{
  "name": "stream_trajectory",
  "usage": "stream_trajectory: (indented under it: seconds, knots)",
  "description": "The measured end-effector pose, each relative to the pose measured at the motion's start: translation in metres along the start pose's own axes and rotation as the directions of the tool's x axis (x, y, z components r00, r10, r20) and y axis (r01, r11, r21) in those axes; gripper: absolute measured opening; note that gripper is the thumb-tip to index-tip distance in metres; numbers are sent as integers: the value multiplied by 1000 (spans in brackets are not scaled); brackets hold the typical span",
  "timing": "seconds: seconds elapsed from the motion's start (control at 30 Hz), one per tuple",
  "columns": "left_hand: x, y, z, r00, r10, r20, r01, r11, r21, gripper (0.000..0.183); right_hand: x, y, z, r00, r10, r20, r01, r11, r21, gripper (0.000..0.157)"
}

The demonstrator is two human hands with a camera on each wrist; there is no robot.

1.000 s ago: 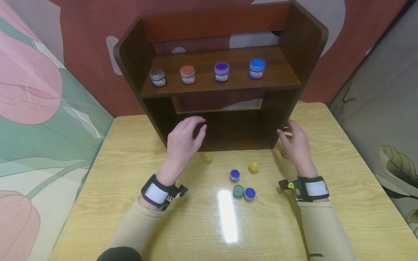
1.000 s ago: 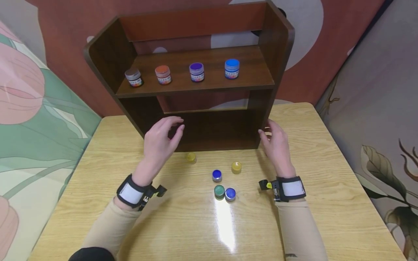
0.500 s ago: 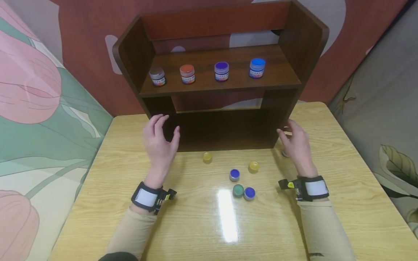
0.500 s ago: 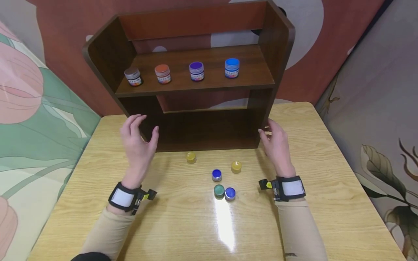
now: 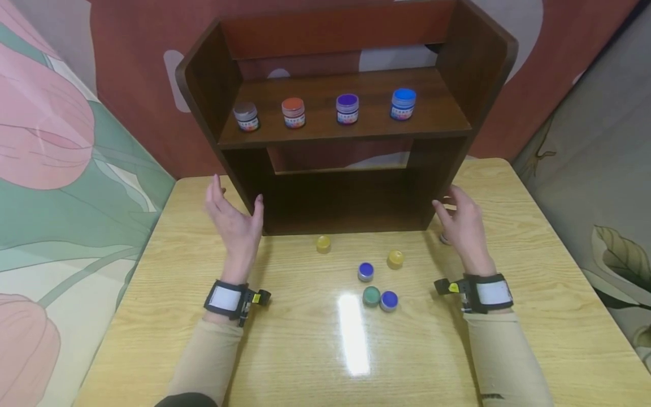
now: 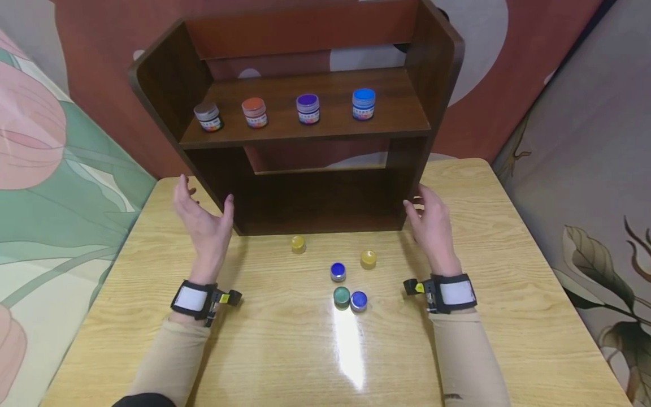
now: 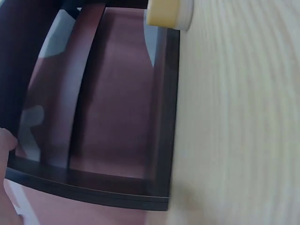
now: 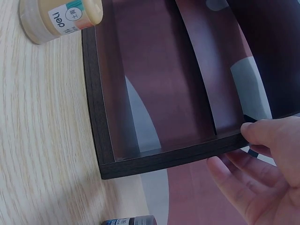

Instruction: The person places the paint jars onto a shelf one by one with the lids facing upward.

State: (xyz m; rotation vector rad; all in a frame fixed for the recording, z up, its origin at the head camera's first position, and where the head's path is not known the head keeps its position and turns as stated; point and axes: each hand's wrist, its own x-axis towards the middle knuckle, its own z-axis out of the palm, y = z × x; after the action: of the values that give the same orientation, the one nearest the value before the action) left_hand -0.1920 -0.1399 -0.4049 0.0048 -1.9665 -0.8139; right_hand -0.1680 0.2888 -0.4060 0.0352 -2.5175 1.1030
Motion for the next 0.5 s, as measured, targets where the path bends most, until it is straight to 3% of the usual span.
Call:
stream_trajectory:
  seconds: [0.1, 0.23, 0.5]
  knots:
    - [-4, -9, 4, 994, -69, 88, 73, 996, -46, 81, 0, 1, 0, 1000, 3, -1, -3, 1000, -5, 36]
    - [-10, -16, 8, 971, -150, 188, 163, 985, -55, 82, 1, 1, 0, 1000, 3, -1, -3, 1000, -5, 36]
    - [-14, -18, 14, 952, -180, 248, 206, 975, -85, 74, 0, 2, 1, 1000, 5, -2, -5, 1000, -2, 36]
